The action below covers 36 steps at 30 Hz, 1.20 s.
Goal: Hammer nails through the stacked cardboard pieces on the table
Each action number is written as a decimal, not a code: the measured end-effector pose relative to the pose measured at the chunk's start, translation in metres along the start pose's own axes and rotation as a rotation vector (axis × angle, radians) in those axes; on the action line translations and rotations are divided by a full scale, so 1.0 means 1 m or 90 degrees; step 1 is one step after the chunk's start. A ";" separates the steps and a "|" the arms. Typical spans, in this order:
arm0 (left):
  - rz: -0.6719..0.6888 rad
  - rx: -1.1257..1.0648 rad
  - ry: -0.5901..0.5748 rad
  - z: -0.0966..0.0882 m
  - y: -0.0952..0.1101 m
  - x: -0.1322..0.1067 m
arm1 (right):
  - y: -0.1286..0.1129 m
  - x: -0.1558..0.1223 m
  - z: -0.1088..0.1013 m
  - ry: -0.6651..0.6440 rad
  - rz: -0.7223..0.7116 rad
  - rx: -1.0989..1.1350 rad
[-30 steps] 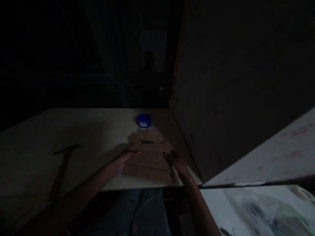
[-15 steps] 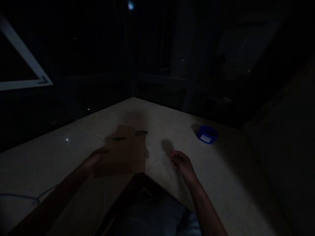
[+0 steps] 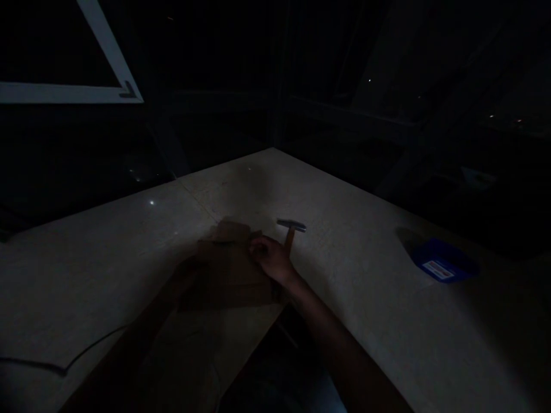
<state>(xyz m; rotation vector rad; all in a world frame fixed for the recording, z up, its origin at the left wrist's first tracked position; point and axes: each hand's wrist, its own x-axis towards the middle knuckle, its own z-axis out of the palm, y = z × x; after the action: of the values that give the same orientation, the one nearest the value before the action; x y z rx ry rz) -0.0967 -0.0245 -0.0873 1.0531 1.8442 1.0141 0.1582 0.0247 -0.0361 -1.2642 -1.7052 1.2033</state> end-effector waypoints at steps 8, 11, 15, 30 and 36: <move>0.366 0.460 0.105 0.017 0.021 -0.025 | -0.012 0.038 0.039 -0.045 -0.149 -0.309; 0.513 0.468 0.043 0.034 0.025 -0.034 | -0.015 0.050 0.047 -0.098 -0.188 -0.486; 0.606 0.484 0.024 0.044 0.023 -0.037 | -0.017 0.067 0.054 -0.193 -0.182 -0.594; 0.589 0.353 0.023 0.054 -0.002 -0.028 | 0.000 0.068 0.040 -0.241 -0.286 -0.487; 0.593 0.346 0.044 0.055 -0.004 -0.030 | 0.000 0.068 0.030 -0.247 -0.250 -0.433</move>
<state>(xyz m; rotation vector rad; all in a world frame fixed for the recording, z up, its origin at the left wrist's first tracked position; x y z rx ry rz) -0.0384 -0.0389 -0.1054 2.3591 1.7118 1.0474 0.1115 0.0812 -0.0458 -1.0022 -2.6475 0.6731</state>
